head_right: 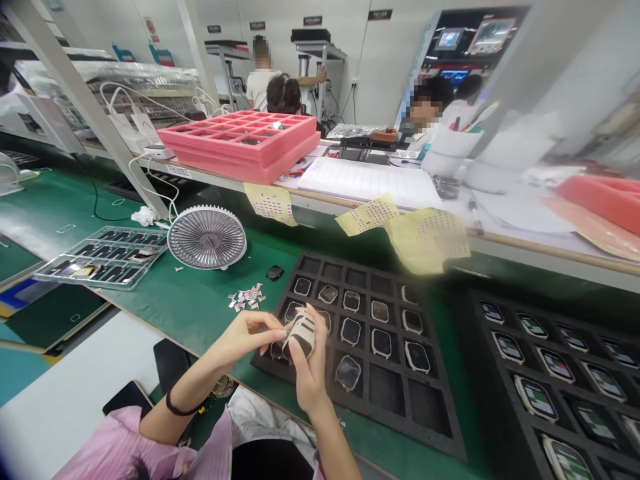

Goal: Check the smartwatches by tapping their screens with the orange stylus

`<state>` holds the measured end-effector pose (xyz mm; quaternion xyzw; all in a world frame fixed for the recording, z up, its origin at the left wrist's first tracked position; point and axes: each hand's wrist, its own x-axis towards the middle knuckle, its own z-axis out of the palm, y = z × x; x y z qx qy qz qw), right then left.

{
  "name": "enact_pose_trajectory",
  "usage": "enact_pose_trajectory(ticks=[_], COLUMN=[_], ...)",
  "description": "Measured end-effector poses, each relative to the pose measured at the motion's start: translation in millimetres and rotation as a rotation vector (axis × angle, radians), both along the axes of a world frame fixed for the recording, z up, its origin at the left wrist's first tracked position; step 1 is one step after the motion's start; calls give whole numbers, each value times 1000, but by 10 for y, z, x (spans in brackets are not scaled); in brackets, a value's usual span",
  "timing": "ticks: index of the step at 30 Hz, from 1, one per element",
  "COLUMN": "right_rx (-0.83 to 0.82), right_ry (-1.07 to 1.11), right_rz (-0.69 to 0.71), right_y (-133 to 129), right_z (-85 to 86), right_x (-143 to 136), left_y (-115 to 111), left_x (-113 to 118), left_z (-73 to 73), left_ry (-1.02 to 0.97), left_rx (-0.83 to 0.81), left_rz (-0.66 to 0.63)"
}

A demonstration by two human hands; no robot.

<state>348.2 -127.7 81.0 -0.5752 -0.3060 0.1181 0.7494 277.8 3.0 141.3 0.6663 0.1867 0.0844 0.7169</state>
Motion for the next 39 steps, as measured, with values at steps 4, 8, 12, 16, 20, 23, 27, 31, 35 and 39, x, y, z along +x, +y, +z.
enact_pose_trajectory(ticks=[4, 8, 12, 16, 20, 23, 27, 31, 35, 39], right_rx=[82, 82, 45, 59, -17, -44, 52, 112, 178, 199], right_ry=[-54, -122, -88, -55, -26, 63, 225, 309, 352, 406], right_rz=[132, 259, 389, 443, 352, 260, 253, 243, 258, 285], right_y=[-59, -126, -161, -162, -107, -47, -15, -8, 20, 45], right_z=[3, 28, 61, 79, 83, 117, 204, 230, 202, 214], right_x=[25, 60, 35, -13, -31, -31, 25, 91, 90, 76], left_y=[26, -20, -106, -172, -94, 155, 532, 640, 622, 677], left_x=[10, -30, -100, -157, -142, -97, -94, -124, -99, -60], left_z=[-78, -193, -405, -496, -398, -366, -491, -675, -742, -685], left_ry=[-43, 0, 36, 15, 42, 52, 92, 227, 298, 300], left_rx=[-239, -568, -765, -796, -623, -279, 577, 1005, 1098, 1036], left_rz=[-95, -159, -256, -260, -185, -91, 293, 282, 207, 164])
